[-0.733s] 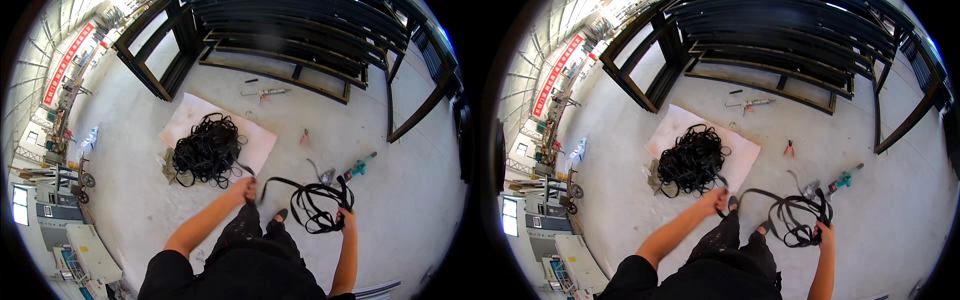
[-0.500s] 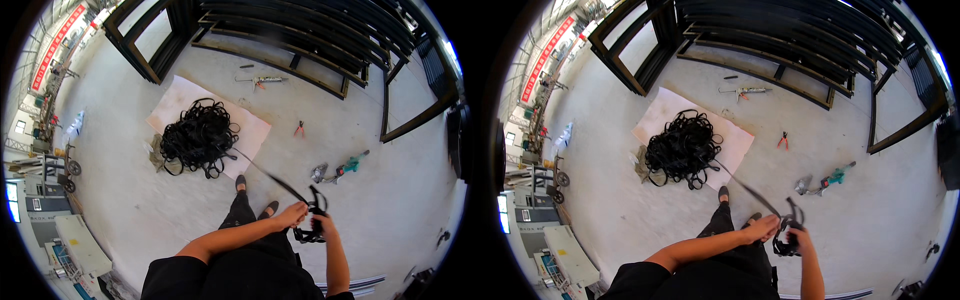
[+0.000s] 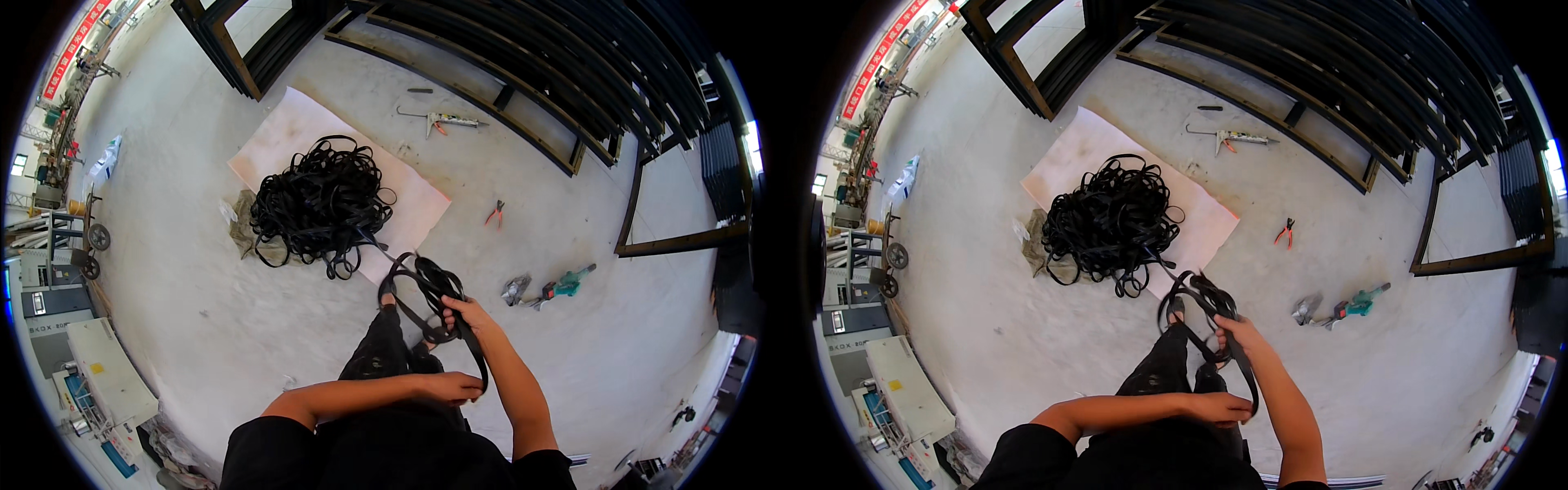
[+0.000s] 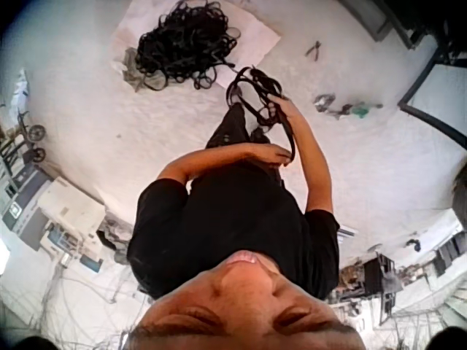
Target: The person picks up a long black rubber strip and a pair of pliers in a workshop. They walk over to a stack of window frames and begin installing the rubber strip into the frame's groove, using the pliers to push the material in.
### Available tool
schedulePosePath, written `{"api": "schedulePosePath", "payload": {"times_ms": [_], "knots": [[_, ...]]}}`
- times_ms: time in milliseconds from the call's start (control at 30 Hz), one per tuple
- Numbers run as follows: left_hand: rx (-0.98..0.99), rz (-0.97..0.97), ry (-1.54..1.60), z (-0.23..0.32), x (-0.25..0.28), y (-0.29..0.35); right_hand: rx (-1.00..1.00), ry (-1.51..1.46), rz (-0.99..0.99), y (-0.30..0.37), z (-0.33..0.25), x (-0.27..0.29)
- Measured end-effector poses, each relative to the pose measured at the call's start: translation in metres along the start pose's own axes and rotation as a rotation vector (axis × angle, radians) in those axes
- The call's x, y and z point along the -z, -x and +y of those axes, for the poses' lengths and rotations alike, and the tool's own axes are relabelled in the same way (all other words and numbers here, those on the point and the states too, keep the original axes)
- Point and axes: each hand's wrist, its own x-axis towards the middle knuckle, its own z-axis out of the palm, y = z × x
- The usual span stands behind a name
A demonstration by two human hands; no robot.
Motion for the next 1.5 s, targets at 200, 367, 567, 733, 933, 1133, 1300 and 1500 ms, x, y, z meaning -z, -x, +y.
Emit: {"api": "schedulePosePath", "payload": {"times_ms": [200,367,567,733,933,1133,1300,1500], "knots": [[0.007,0.504,0.293,-0.023,0.104,0.093,0.252,0.208,0.071,0.029,-0.042,-0.036],[-0.013,1.007,0.73,-0.067,0.219,0.15,0.238,0.545,0.088,0.104,-0.044,-0.053],[0.324,1.243,1.162,-0.122,0.289,0.088,0.142,0.967,0.101,0.283,-0.061,-0.058],[-0.242,1.211,1.691,-0.187,0.334,0.053,-0.122,1.356,0.391,0.473,-0.08,-0.079],[-0.224,1.103,1.77,-0.21,0.347,0.076,-0.046,1.203,0.597,0.521,-0.048,-0.035],[-0.163,1.236,1.55,-0.196,0.298,0.158,0.155,0.672,0.691,0.415,-0.018,0.066],[-0.138,1.282,1.249,-0.157,0.238,0.172,0.225,0.685,0.523,0.35,0.001,0.12],[-0.17,1.304,1.001,-0.1,0.129,0.121,0.451,0.461,0.553,0.314,0.034,0.176]]}}
